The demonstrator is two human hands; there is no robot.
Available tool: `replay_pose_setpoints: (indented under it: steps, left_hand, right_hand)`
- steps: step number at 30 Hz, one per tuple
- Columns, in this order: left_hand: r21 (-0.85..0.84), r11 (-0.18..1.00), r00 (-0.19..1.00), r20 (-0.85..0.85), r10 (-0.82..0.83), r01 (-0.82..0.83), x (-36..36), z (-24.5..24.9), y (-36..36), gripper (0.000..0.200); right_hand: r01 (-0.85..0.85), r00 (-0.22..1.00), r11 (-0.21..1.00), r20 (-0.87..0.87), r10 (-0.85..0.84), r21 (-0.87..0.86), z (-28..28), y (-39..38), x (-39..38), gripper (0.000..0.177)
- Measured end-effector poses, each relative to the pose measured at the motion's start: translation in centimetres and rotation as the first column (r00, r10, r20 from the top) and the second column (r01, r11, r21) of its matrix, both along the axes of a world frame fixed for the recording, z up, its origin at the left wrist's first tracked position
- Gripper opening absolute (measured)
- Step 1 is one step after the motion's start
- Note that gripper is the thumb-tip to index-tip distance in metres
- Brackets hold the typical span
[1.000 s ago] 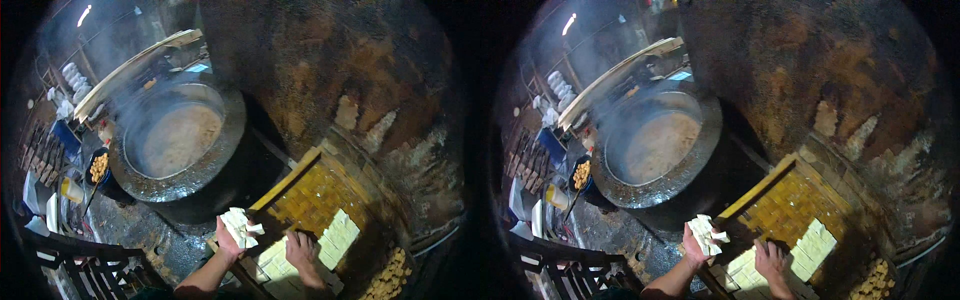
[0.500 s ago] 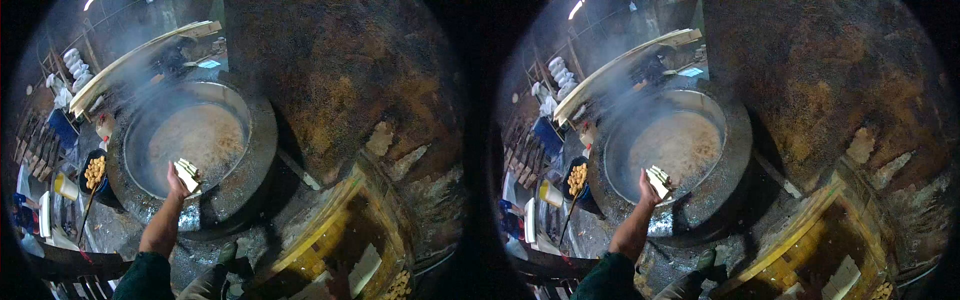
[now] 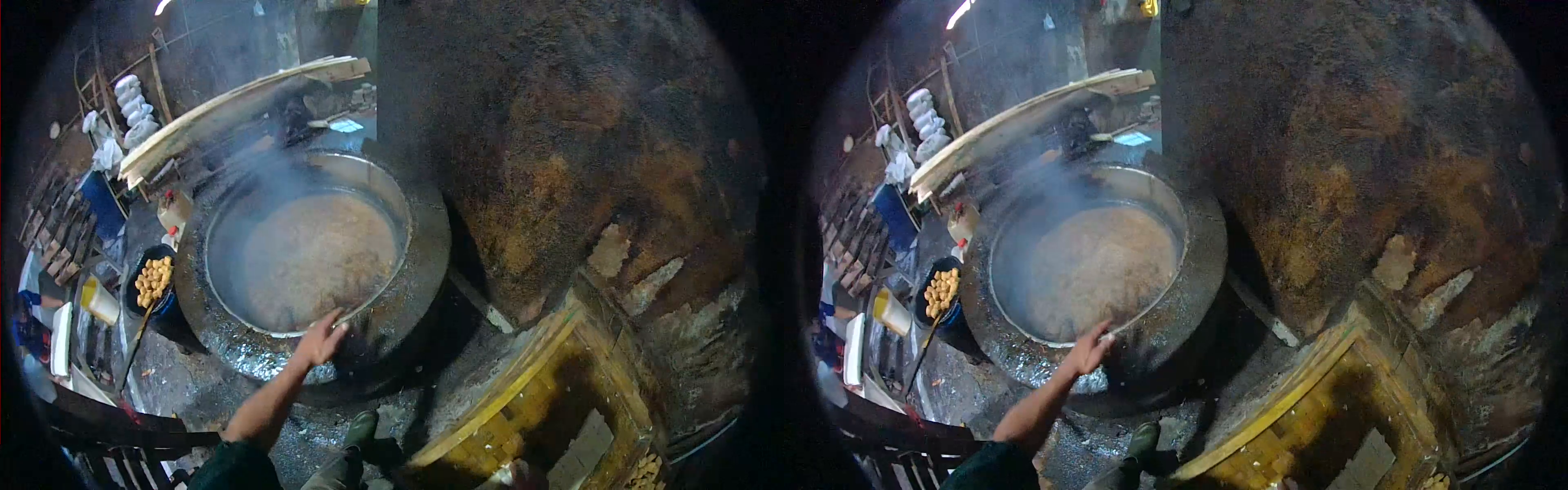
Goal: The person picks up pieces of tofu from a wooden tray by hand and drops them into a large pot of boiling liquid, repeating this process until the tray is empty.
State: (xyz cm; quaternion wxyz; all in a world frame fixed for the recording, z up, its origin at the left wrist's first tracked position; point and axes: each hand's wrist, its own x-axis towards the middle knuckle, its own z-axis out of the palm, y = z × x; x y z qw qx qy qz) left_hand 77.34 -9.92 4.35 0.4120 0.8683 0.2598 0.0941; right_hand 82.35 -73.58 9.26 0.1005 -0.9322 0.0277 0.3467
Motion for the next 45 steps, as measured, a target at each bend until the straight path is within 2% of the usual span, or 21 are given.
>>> replay_pose_setpoints:
  steps: [1, 3, 5, 6, 8, 10, 11, 14, 20, 21, 24, 26, 27, 29, 31, 33, 37, 40, 41, 42, 45]
  left_hand:
    - [-0.026, 0.999, 0.998, 0.056, -0.021, 0.022, -1.5, 2.4, -3.3, 0.071]
    - [-0.137, 0.989, 0.987, 0.155, -0.042, 0.063, -3.9, 6.7, -10.6, 0.066]
    - [-0.2, 0.975, 0.985, 0.162, -0.06, 0.092, -6.2, 9.1, -17.2, 0.063]
    - [-0.205, 0.969, 0.968, 0.235, -0.089, 0.139, -7.2, 9.7, -20.1, 0.065]
    - [-0.29, 0.945, 0.97, 0.228, -0.086, 0.152, -9.4, 11.4, -25.1, 0.063]
    - [-0.434, 0.891, 0.949, 0.315, 0.012, 0.133, -11.3, 11.4, -29.5, 0.059]
    - [-0.434, 0.893, 0.944, 0.328, 0.038, 0.115, -12.3, 11.4, -31.1, 0.056]
    - [-0.582, 0.808, 0.93, 0.34, 0.138, 0.093, -14.4, 7.8, -34.3, 0.056]
    - [-0.669, 0.725, 0.94, 0.329, 0.094, 0.162, -16.8, 9.4, -38.7, 0.057]
    - [-0.668, 0.726, 0.941, 0.328, 0.088, 0.165, -16.6, 8.5, -39.3, 0.057]
    - [-0.552, 0.807, 0.927, 0.375, 0.017, 0.208, -15.4, 7.2, -41.2, 0.059]
    - [-0.638, 0.751, 0.979, 0.198, -0.051, 0.168, -14.6, 9.0, -43.2, 0.061]
    - [-0.619, 0.753, 0.957, 0.285, -0.051, 0.224, -14.2, 10.6, -45.0, 0.065]
    - [-0.56, 0.803, 0.976, 0.176, -0.124, 0.204, -12.5, 9.0, -46.6, 0.071]
    - [-0.552, 0.808, 0.978, 0.124, -0.166, 0.207, -11.4, 8.1, -48.0, 0.076]
    - [0.004, 0.877, 0.874, 0.087, -0.479, 0.48, -9.1, 2.8, -47.9, 0.086]
    - [0.249, 0.745, 0.746, 0.109, -0.657, 0.62, -6.5, 0.7, -49.0, 0.108]
    - [0.0, 0.659, 0.659, 0.046, -0.751, 0.752, -3.6, 2.8, -48.0, 0.106]
    - [-0.035, 0.675, 0.668, -0.119, -0.735, 0.737, -2.6, 2.7, -48.3, 0.1]
    - [-0.09, 0.632, 0.634, 0.0, -0.773, 0.77, -1.6, 2.4, -47.9, 0.087]
    - [-0.305, 0.56, 0.617, 0.134, -0.776, 0.77, -0.9, 6.3, -47.3, 0.079]
  right_hand:
    - [0.005, 1.0, 1.0, 0.003, -0.005, 0.013, 1.0, 0.2, -0.6, 0.07]
    - [-0.533, 0.728, 0.833, 0.582, 0.362, 0.148, 3.0, 1.2, 0.1, 0.051]
    - [-0.515, 0.817, 0.708, 0.527, 0.235, 0.483, -1.4, -3.7, 4.8, 0.047]
    - [-0.278, 0.947, 0.709, 0.308, 0.089, 0.648, 2.1, -2.7, 4.5, 0.051]
    - [-0.12, 0.991, 0.527, 0.066, 0.12, 0.841, 0.7, -4.8, 5.6, 0.055]
    - [-0.239, 0.964, 0.588, 0.119, 0.236, 0.773, 4.4, -3.1, 3.3, 0.064]
    - [-0.549, 0.824, 0.782, 0.35, 0.446, 0.294, 3.2, -3.1, 1.9, 0.077]
    - [-0.447, 0.88, 0.809, 0.352, 0.32, 0.382, -0.1, -2.8, -0.3, 0.077]
    - [-0.484, 0.849, 0.736, 0.457, 0.265, 0.473, 3.5, -2.6, -5.1, 0.069]
    - [-0.605, 0.679, 0.739, 0.677, 0.284, 0.296, 3.1, -2.7, -6.2, 0.066]
    - [-0.613, 0.596, 0.782, 0.716, 0.364, 0.113, 3.8, -2.5, -8.5, 0.064]
    - [-0.587, 0.615, 0.805, 0.696, 0.371, 0.089, 4.4, -2.4, -9.9, 0.062]
    - [-0.59, 0.612, 0.805, 0.684, 0.398, 0.059, 4.4, -2.4, -10.4, 0.062]
    - [-0.591, 0.597, 0.806, 0.665, 0.449, -0.014, 4.0, -2.5, -11.1, 0.063]
    - [-0.583, 0.627, 0.813, 0.637, 0.45, 0.0, 5.0, -2.7, -11.5, 0.063]
    - [-0.606, 0.648, 0.796, 0.58, 0.494, 0.0, 6.5, -2.8, -10.5, 0.06]
    - [-0.673, 0.642, 0.735, 0.559, 0.524, 0.083, 4.9, -3.7, -6.6, 0.059]
    - [-0.649, 0.726, 0.679, 0.544, 0.42, 0.343, 4.0, -4.8, -3.9, 0.061]
    - [-0.575, 0.792, 0.673, 0.524, 0.314, 0.465, 3.7, -5.0, -3.4, 0.064]
    - [-0.572, 0.807, 0.568, 0.53, 0.26, 0.592, -0.6, -5.2, -1.3, 0.061]
    - [-0.282, 0.959, 0.534, 0.233, 0.16, 0.797, 3.3, -4.9, -1.1, 0.065]
